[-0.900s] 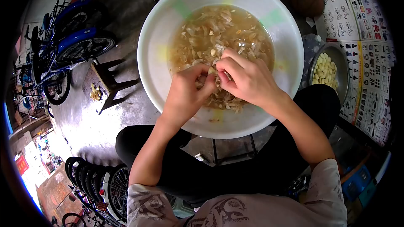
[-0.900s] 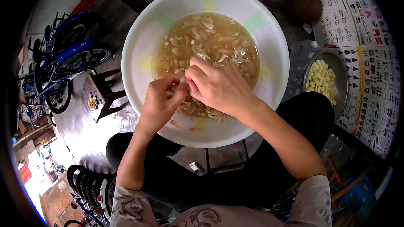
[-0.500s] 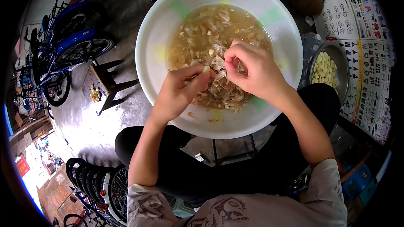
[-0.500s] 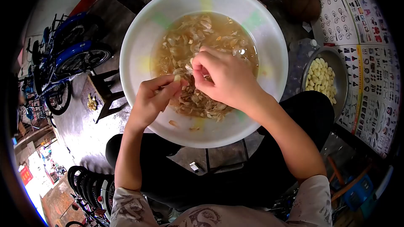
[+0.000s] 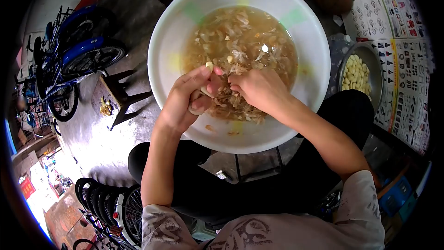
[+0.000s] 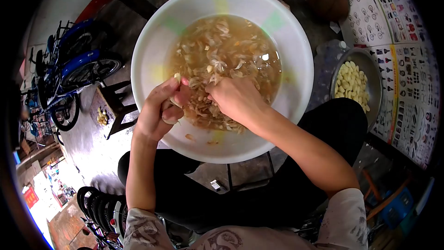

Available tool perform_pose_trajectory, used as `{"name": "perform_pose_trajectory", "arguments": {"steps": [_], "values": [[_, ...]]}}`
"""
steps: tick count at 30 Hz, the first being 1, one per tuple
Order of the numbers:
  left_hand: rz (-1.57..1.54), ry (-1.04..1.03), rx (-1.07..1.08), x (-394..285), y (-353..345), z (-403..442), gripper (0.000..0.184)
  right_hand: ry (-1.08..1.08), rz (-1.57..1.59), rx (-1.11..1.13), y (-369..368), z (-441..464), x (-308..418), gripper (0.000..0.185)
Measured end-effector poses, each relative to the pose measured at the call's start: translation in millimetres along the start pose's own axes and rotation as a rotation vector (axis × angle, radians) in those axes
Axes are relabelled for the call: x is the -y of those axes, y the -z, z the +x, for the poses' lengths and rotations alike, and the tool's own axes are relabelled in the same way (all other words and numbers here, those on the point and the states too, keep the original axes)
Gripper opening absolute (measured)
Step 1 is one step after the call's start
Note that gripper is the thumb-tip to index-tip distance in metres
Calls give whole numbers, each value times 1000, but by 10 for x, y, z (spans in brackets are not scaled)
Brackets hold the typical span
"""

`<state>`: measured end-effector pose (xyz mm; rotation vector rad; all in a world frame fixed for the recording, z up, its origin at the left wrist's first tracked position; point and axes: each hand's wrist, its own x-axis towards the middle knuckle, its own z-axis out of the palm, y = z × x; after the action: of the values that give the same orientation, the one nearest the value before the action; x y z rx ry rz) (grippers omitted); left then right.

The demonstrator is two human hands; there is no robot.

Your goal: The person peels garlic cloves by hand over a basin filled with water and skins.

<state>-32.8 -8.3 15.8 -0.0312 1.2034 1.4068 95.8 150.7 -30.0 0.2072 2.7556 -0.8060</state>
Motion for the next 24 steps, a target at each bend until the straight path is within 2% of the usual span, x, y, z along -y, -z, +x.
{"name": "perform_pose_trajectory", "arguments": {"steps": [2, 4, 5, 6, 8, 9, 15, 18, 20, 24], "values": [[-190, 2, 53, 40, 53, 26, 23, -72, -10, 27, 45, 20, 17, 14], [-225, -14, 49, 31, 75, 28, 23, 45, 547, -145, 101, 38, -16, 20], [-260, -29, 49, 32, 80, 33, 23, -101, 676, 108, 215, 16, -73, 25], [-260, -32, 51, 33, 93, 38, 23, -100, 672, 107, 248, 19, -89, 25], [-270, -37, 66, 35, 121, 40, 23, -242, 1239, 282, 294, 19, -137, 34], [-272, -41, 65, 33, 123, 37, 23, -199, 1431, 380, 321, 35, -210, 44], [-268, -58, 45, -4, 82, 7, 21, -20, 1298, 273, 343, 6, -183, 44], [-89, -67, -39, -20, 79, -5, 21, -18, 1316, 178, 317, -28, -157, 38], [65, -156, -82, 15, 48, -7, 22, -22, 1285, 165, 300, -36, -151, 36], [242, -144, -72, 8, -12, -42, 24, -38, 1232, 118, 248, -54, -155, 27]]}}
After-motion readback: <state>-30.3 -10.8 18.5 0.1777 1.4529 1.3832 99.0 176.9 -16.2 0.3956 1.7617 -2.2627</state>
